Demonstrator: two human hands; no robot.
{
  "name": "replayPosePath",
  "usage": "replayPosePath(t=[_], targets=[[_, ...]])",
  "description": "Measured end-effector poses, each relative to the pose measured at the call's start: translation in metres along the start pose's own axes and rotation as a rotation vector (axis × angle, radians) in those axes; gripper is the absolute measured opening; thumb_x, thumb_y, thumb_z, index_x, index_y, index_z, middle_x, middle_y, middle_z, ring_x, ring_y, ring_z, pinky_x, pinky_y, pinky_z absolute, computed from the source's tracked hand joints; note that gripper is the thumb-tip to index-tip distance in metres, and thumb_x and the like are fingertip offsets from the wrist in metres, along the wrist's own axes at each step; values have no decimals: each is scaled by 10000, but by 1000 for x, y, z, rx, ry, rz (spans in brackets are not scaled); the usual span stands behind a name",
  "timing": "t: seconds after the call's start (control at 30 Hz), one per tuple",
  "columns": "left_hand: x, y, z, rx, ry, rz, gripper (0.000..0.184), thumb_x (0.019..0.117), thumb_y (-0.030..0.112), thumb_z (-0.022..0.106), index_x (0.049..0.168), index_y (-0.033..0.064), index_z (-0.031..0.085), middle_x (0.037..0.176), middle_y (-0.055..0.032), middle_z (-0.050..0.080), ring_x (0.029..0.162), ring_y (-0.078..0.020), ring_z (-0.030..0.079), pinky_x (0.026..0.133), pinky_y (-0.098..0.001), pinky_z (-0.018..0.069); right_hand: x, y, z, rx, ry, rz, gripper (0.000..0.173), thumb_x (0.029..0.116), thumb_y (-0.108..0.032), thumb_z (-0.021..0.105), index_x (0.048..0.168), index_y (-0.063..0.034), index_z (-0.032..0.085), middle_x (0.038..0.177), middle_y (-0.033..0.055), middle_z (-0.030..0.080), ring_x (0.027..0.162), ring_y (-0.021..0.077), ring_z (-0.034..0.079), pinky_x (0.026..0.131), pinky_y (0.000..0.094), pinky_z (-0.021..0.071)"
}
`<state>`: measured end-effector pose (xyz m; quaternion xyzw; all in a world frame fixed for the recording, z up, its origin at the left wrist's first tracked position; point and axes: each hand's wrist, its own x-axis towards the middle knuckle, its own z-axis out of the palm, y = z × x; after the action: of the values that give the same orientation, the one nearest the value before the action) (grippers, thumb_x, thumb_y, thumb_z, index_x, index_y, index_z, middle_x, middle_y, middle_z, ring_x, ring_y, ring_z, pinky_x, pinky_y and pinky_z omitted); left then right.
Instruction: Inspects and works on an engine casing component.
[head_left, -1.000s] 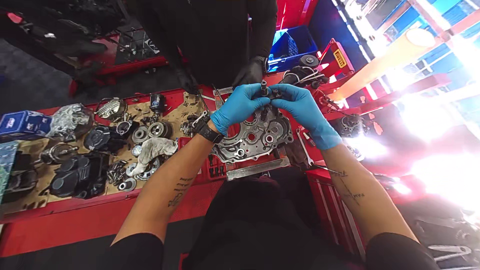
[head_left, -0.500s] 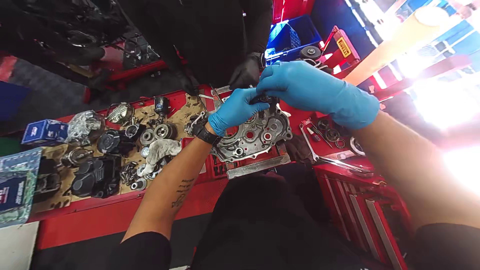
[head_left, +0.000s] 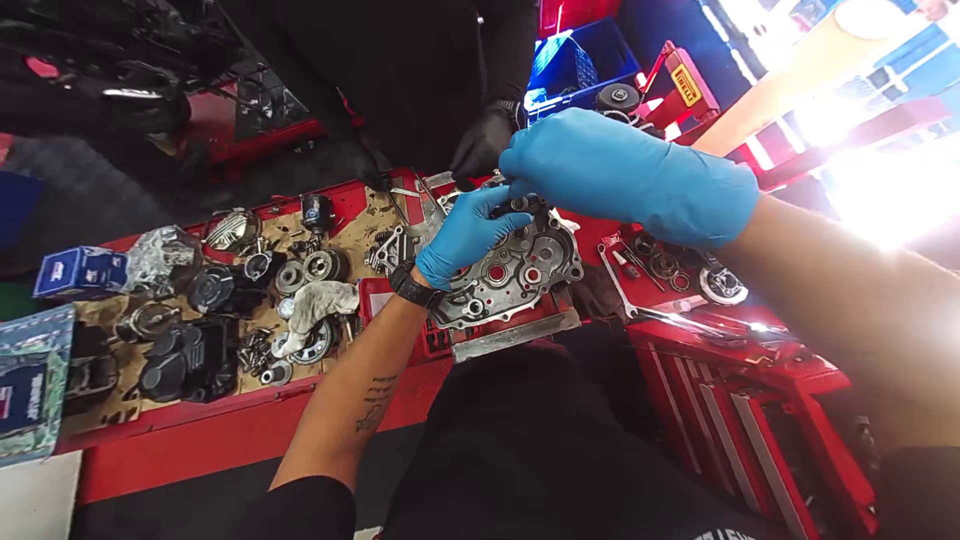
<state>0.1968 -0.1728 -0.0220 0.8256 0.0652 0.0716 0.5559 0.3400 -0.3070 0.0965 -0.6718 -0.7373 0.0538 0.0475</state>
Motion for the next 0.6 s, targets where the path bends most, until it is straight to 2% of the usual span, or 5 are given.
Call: replayPosePath(t=[0.07, 0.17, 0.33, 0.43, 0.6], targets=[[-4, -3, 3, 14, 31, 10, 255, 934, 96, 729, 1188, 79, 721, 1083, -18, 733, 963, -58, 697, 886, -274, 591, 2, -5, 0, -20, -21, 41, 180, 1023, -167, 593, 946, -20, 664, 909, 161, 655, 888, 363, 672, 725, 531, 521], [0, -5, 4, 60, 31, 39, 222, 950, 149, 696, 1147, 51, 723, 1081, -29, 730, 994, -64, 689, 915, -278, 581, -7, -4, 1, -6, 58, 11, 85, 955, -84, 658, 1025, -72, 706, 891, 100, 678, 841, 290, 677, 715, 477, 547], [-4, -5, 6, 51, 50, 62, 210, 944, 119, 680, 1138, 45, 709, 1044, 0, 744, 967, -37, 700, 893, -246, 591, -9, -12, 0, -35, 70, 53, 103, 957, -32, 609, 1034, -8, 674, 929, 152, 678, 883, 330, 678, 708, 496, 538], [-7, -6, 8, 40, 88, 71, 191, 917, 122, 695, 1095, 58, 720, 993, 30, 751, 920, -21, 706, 859, -227, 596, -8, -19, -3, -64, 61, 71, 101, 967, -63, 609, 990, 20, 661, 904, 179, 668, 853, 367, 672, 657, 535, 516], [-10, -9, 11, 32, 145, 83, 197, 889, 179, 725, 1064, 89, 739, 960, 53, 762, 904, -15, 716, 849, -217, 601, -5, -20, 3, -116, 94, 35, 112, 929, -97, 667, 874, 0, 674, 829, 144, 665, 790, 329, 664, 631, 517, 500]])
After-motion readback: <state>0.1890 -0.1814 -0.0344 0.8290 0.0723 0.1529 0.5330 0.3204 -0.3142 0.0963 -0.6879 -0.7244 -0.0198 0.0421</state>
